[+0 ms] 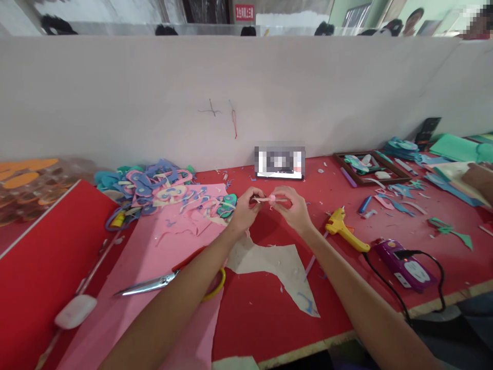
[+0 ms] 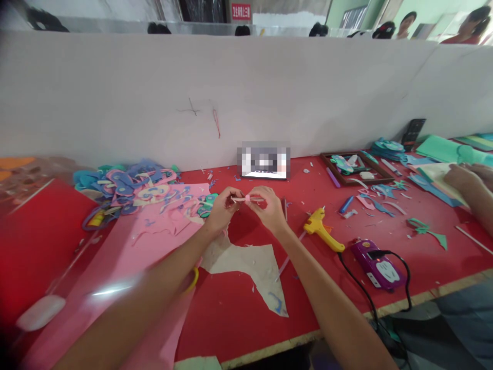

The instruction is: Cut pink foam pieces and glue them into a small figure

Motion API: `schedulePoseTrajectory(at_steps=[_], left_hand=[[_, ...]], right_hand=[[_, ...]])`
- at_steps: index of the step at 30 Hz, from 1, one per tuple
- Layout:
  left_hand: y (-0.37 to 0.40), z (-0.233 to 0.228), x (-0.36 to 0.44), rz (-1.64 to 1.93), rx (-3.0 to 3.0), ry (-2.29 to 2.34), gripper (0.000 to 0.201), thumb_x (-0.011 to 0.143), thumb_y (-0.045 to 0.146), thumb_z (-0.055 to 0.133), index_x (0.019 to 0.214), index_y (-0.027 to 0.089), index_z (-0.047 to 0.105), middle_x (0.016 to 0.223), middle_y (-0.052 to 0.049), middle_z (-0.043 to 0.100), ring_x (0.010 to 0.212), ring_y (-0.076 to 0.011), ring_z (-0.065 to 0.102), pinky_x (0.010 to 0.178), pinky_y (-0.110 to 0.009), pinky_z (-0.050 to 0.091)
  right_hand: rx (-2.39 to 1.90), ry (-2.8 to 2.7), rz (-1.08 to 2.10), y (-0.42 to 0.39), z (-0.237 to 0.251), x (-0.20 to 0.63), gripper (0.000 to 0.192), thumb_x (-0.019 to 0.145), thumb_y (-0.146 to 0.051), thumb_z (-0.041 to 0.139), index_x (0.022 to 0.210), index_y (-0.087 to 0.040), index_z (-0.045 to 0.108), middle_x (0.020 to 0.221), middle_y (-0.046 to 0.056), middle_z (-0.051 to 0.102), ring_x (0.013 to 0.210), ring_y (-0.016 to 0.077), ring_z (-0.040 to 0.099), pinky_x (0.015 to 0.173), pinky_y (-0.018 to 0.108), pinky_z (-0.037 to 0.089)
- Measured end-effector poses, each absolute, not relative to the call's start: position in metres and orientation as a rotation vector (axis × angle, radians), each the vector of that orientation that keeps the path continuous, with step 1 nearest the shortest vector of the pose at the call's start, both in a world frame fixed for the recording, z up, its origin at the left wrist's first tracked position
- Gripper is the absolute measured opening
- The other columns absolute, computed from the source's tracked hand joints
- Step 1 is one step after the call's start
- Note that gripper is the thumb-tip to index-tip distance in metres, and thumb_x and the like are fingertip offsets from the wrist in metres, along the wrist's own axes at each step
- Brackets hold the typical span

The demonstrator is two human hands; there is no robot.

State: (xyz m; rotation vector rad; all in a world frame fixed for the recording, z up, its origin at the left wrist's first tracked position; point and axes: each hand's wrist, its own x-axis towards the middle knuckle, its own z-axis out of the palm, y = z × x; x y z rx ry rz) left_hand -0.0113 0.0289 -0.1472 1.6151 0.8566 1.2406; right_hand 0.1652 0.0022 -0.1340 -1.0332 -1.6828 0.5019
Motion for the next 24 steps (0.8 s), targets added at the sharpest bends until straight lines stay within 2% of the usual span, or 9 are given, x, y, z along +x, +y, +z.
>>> schedulePoseTrajectory(at_steps=[6, 11, 14, 17, 20, 22, 24], left_hand=[[0.03, -0.148, -0.011, 1.258, 1.637, 0.841, 0.015, 0.085, 0.026, 0.065, 0.09, 0.015, 0.056, 0.091, -0.002, 0.058, 0.078, -0.0079, 0.055, 0.073, -0.019, 0.048], [0.034, -0.152, -0.013, 1.37, 1.637, 0.874, 0.01, 0.077, 0.015, 0.064, 0.086, 0.014, 0.059, 0.103, -0.005, 0.059, 0.094, -0.0108, 0.058, 0.081, -0.02, 0.049], [0.037, -0.154, -0.014, 1.413, 1.634, 0.899, 0.011, 0.074, 0.012, 0.06, 0.084, 0.015, 0.061, 0.111, -0.007, 0.057, 0.103, -0.0134, 0.058, 0.081, -0.021, 0.05], [0.037, -0.155, -0.014, 1.411, 1.615, 0.918, 0.012, 0.073, 0.013, 0.058, 0.084, 0.015, 0.061, 0.111, -0.007, 0.057, 0.101, -0.0137, 0.058, 0.078, -0.021, 0.05], [0.035, -0.153, -0.013, 1.42, 1.609, 0.897, 0.014, 0.072, 0.01, 0.056, 0.084, 0.015, 0.061, 0.102, -0.005, 0.059, 0.093, -0.0117, 0.059, 0.082, -0.021, 0.049], [0.034, -0.152, -0.013, 1.425, 1.617, 0.905, 0.018, 0.07, 0.008, 0.054, 0.084, 0.015, 0.062, 0.098, -0.004, 0.06, 0.09, -0.0108, 0.059, 0.083, -0.021, 0.048], [0.033, -0.15, -0.013, 1.428, 1.641, 0.936, 0.018, 0.069, 0.007, 0.052, 0.082, 0.015, 0.062, 0.098, -0.004, 0.06, 0.091, -0.0111, 0.058, 0.082, -0.021, 0.047]], right_hand=[[-1.017, -1.683, 0.506, 0.002, -0.133, 0.166, 0.028, 0.095, -0.048, 0.062, 0.092, -0.022, 0.068, 0.103, 0.007, 0.067, 0.104, 0.0218, 0.06, 0.094, 0.039, 0.048], [-0.941, -1.704, 0.48, 0.002, -0.134, 0.166, 0.008, 0.091, -0.026, 0.06, 0.094, -0.021, 0.067, 0.105, 0.005, 0.066, 0.107, 0.0208, 0.059, 0.097, 0.038, 0.048], [-0.926, -1.72, 0.465, 0.001, -0.133, 0.166, 0.02, 0.085, -0.012, 0.049, 0.092, -0.02, 0.066, 0.107, 0.005, 0.066, 0.109, 0.0205, 0.059, 0.099, 0.04, 0.048], [-0.94, -1.666, 0.487, 0.002, -0.134, 0.167, 0.031, 0.08, -0.008, 0.042, 0.096, -0.02, 0.065, 0.113, 0.006, 0.064, 0.115, 0.0205, 0.058, 0.102, 0.041, 0.047], [-0.977, -1.5, 0.585, 0.003, -0.138, 0.167, 0.031, 0.086, -0.014, 0.048, 0.112, -0.022, 0.063, 0.121, 0.006, 0.061, 0.119, 0.0193, 0.057, 0.107, 0.04, 0.047], [-1.008, -1.4, 0.717, 0.004, -0.142, 0.167, 0.029, 0.093, -0.026, 0.054, 0.122, -0.023, 0.058, 0.126, 0.007, 0.059, 0.121, 0.019, 0.056, 0.105, 0.038, 0.049], [-1.024, -1.327, 0.906, 0.005, -0.145, 0.166, 0.037, 0.098, -0.042, 0.056, 0.13, -0.025, 0.052, 0.13, 0.008, 0.057, 0.119, 0.0191, 0.058, 0.099, 0.036, 0.053]])
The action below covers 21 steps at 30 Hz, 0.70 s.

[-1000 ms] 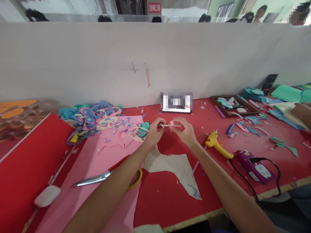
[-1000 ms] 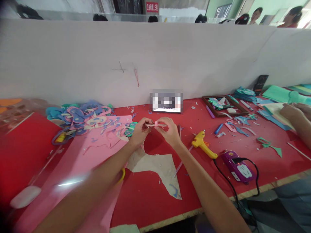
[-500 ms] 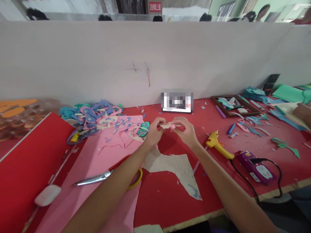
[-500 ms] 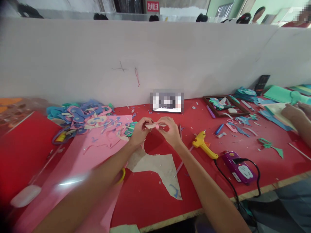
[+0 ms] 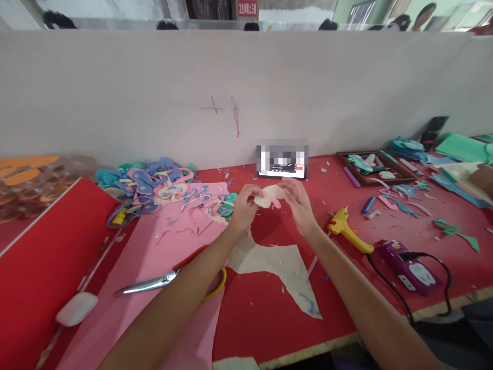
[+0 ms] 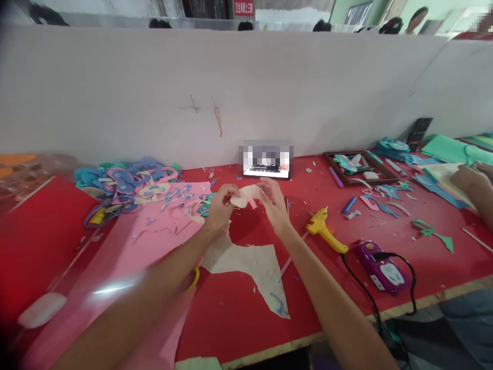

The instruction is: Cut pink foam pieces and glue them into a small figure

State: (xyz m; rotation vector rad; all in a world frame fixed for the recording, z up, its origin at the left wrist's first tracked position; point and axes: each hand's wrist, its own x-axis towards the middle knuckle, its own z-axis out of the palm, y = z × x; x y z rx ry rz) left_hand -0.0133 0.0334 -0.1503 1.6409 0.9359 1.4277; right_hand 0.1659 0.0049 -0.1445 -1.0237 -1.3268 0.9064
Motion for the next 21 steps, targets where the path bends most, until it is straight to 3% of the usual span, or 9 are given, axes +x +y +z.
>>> schedulePoseTrajectory(at_steps=[5, 9, 14, 21], left_hand=[[0.034, -0.148, -0.015, 1.468, 1.674, 0.989, 0.011, 0.073, 0.011, 0.056, 0.08, 0.015, 0.063, 0.098, -0.005, 0.059, 0.091, -0.0114, 0.058, 0.081, -0.02, 0.047], [0.032, -0.146, -0.016, 1.487, 1.721, 1.025, 0.013, 0.072, 0.009, 0.055, 0.08, 0.015, 0.064, 0.096, -0.004, 0.06, 0.088, -0.0101, 0.058, 0.08, -0.02, 0.047], [0.029, -0.144, -0.016, 1.464, 1.759, 1.039, 0.019, 0.072, 0.006, 0.052, 0.083, 0.016, 0.063, 0.096, -0.003, 0.061, 0.088, -0.0103, 0.058, 0.081, -0.021, 0.048], [0.03, -0.144, -0.015, 1.475, 1.719, 1.041, 0.018, 0.072, 0.007, 0.053, 0.084, 0.015, 0.063, 0.094, -0.003, 0.061, 0.085, -0.0093, 0.059, 0.076, -0.019, 0.048]], right_hand=[[-1.022, -1.168, 1.251, 0.002, -0.14, 0.162, 0.06, 0.094, -0.058, 0.061, 0.141, -0.026, 0.041, 0.132, 0.011, 0.056, 0.109, 0.0202, 0.062, 0.083, 0.033, 0.059], [-0.977, -1.122, 1.407, -0.003, -0.131, 0.159, 0.066, 0.088, -0.052, 0.069, 0.141, -0.025, 0.039, 0.11, 0.008, 0.063, 0.085, 0.0174, 0.064, 0.069, 0.031, 0.059], [-0.985, -1.156, 1.414, -0.008, -0.125, 0.155, 0.065, 0.085, -0.04, 0.072, 0.139, -0.022, 0.041, 0.081, 0.001, 0.058, 0.066, 0.0138, 0.057, 0.054, 0.026, 0.049], [-0.975, -1.18, 1.368, -0.008, -0.123, 0.155, 0.063, 0.083, -0.044, 0.073, 0.135, -0.023, 0.043, 0.077, 0.0, 0.057, 0.062, 0.0112, 0.053, 0.052, 0.023, 0.043]])
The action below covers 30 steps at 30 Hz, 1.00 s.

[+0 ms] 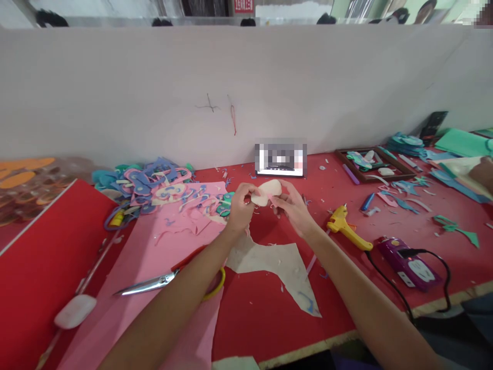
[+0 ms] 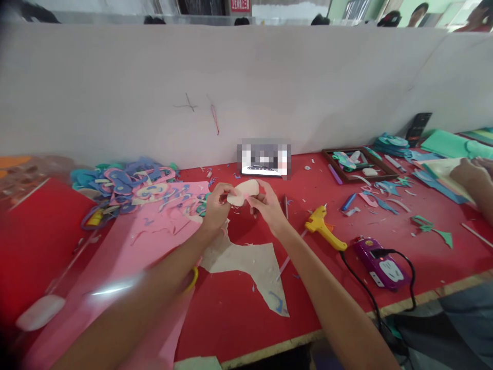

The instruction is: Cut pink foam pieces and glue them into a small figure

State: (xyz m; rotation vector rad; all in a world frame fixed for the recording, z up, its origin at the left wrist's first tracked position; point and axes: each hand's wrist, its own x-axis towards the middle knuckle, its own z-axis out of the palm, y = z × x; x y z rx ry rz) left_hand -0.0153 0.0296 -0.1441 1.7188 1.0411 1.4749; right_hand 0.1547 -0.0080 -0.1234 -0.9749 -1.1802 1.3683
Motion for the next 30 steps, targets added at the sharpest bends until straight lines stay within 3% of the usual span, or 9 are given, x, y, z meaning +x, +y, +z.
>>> schedulePoseTrajectory(at_steps=[14, 20, 30], left_hand=[[0.0288, -0.1423, -0.0152, 1.453, 1.712, 1.035, 0.016, 0.073, 0.008, 0.053, 0.085, 0.015, 0.062, 0.092, -0.003, 0.062, 0.081, -0.0089, 0.057, 0.076, -0.019, 0.048], [0.0297, -0.1451, -0.0148, 1.418, 1.747, 0.981, 0.019, 0.07, 0.006, 0.05, 0.083, 0.015, 0.061, 0.092, -0.003, 0.062, 0.084, -0.0095, 0.059, 0.078, -0.019, 0.047], [0.03, -0.1477, -0.0135, 1.429, 1.775, 0.939, 0.018, 0.071, 0.006, 0.051, 0.083, 0.015, 0.062, 0.092, -0.002, 0.061, 0.085, -0.009, 0.058, 0.077, -0.019, 0.045]], right_hand=[[-1.014, -1.255, 1.287, -0.0046, -0.1302, 0.1553, 0.069, 0.084, -0.05, 0.073, 0.137, -0.02, 0.041, 0.082, 0.003, 0.061, 0.062, 0.0122, 0.053, 0.054, 0.026, 0.044], [-1.007, -1.186, 1.288, -0.0049, -0.1297, 0.1543, 0.066, 0.08, -0.045, 0.076, 0.134, -0.021, 0.046, 0.091, 0.005, 0.059, 0.073, 0.013, 0.053, 0.061, 0.027, 0.049], [-0.982, -1.111, 1.293, -0.006, -0.1255, 0.1542, 0.063, 0.077, -0.036, 0.078, 0.131, -0.022, 0.049, 0.088, 0.003, 0.06, 0.071, 0.0123, 0.053, 0.065, 0.028, 0.047]])
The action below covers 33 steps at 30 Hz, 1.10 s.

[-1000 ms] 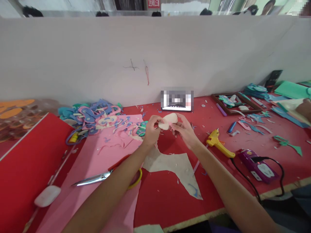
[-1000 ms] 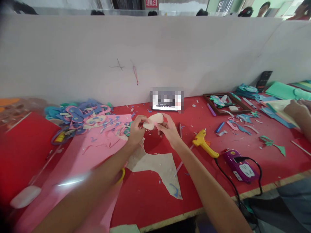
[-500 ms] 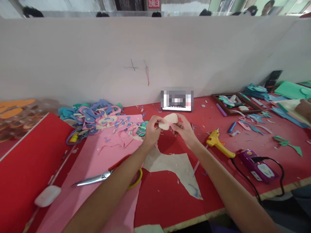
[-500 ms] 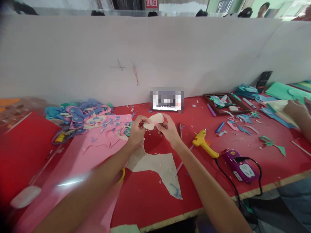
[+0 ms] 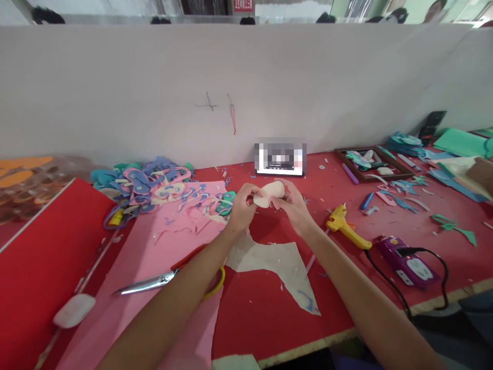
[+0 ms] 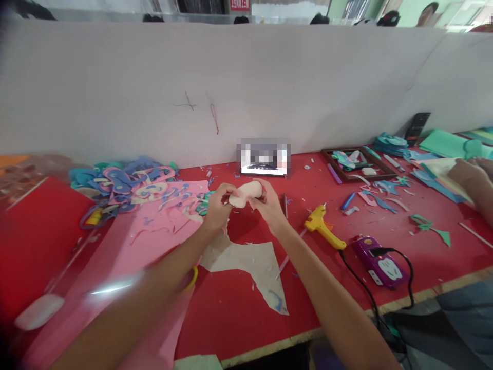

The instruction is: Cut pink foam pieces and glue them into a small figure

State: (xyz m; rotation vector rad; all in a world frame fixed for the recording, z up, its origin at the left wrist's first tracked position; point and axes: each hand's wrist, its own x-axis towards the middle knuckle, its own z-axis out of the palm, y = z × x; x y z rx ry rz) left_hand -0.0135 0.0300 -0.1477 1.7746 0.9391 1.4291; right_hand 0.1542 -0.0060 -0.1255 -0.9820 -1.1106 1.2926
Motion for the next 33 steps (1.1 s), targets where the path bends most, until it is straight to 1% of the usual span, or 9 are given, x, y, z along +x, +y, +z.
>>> schedulePoseTrajectory(at_steps=[6, 11, 16, 21, 30, 33], left_hand=[[0.029, -0.1456, -0.0132, 1.418, 1.815, 0.933, 0.021, 0.07, 0.003, 0.05, 0.083, 0.015, 0.062, 0.092, -0.002, 0.061, 0.085, -0.0089, 0.057, 0.078, -0.019, 0.044], [0.0279, -0.1467, -0.0124, 1.42, 1.838, 0.923, 0.021, 0.07, 0.003, 0.051, 0.083, 0.015, 0.062, 0.092, -0.002, 0.061, 0.084, -0.0085, 0.057, 0.077, -0.018, 0.043], [0.0273, -0.1467, -0.0129, 1.416, 1.842, 0.923, 0.022, 0.07, 0.002, 0.049, 0.083, 0.015, 0.062, 0.092, -0.002, 0.061, 0.084, -0.0086, 0.057, 0.076, -0.017, 0.044], [0.029, -0.1454, -0.0127, 1.419, 1.834, 0.928, 0.019, 0.071, 0.004, 0.052, 0.082, 0.015, 0.062, 0.091, -0.002, 0.061, 0.084, -0.009, 0.057, 0.077, -0.018, 0.044], [0.0277, -0.144, -0.0126, 1.413, 1.805, 0.943, 0.019, 0.07, 0.004, 0.052, 0.082, 0.015, 0.062, 0.092, -0.002, 0.061, 0.085, -0.0092, 0.058, 0.078, -0.019, 0.045], [0.0273, -0.1436, -0.0125, 1.419, 1.801, 0.932, 0.019, 0.07, 0.004, 0.052, 0.082, 0.015, 0.062, 0.091, -0.002, 0.061, 0.085, -0.009, 0.058, 0.077, -0.019, 0.044]], right_hand=[[-0.991, -1.071, 1.29, -0.0045, -0.1286, 0.1541, 0.063, 0.075, -0.031, 0.077, 0.131, -0.022, 0.05, 0.086, 0.001, 0.059, 0.07, 0.011, 0.051, 0.066, 0.027, 0.048], [-0.97, -1.088, 1.27, -0.0032, -0.1329, 0.1553, 0.06, 0.076, -0.029, 0.075, 0.13, -0.022, 0.05, 0.085, 0.0, 0.056, 0.065, 0.0091, 0.048, 0.063, 0.026, 0.045], [-0.973, -1.111, 1.257, -0.0033, -0.1333, 0.1555, 0.058, 0.077, -0.026, 0.072, 0.131, -0.023, 0.049, 0.083, 0.0, 0.054, 0.065, 0.0089, 0.045, 0.064, 0.026, 0.043], [-0.97, -1.106, 1.279, -0.0038, -0.1315, 0.1558, 0.057, 0.077, -0.029, 0.073, 0.129, -0.023, 0.05, 0.092, 0.002, 0.055, 0.069, 0.0098, 0.047, 0.066, 0.027, 0.044], [-0.924, -1.091, 1.357, -0.0035, -0.1305, 0.1565, 0.055, 0.078, -0.033, 0.076, 0.126, -0.021, 0.051, 0.083, 0.0, 0.052, 0.069, 0.0098, 0.045, 0.069, 0.027, 0.043], [-0.928, -1.085, 1.357, -0.0029, -0.1319, 0.1567, 0.055, 0.077, -0.033, 0.077, 0.125, -0.021, 0.053, 0.087, 0.001, 0.055, 0.07, 0.0103, 0.046, 0.069, 0.027, 0.044]])
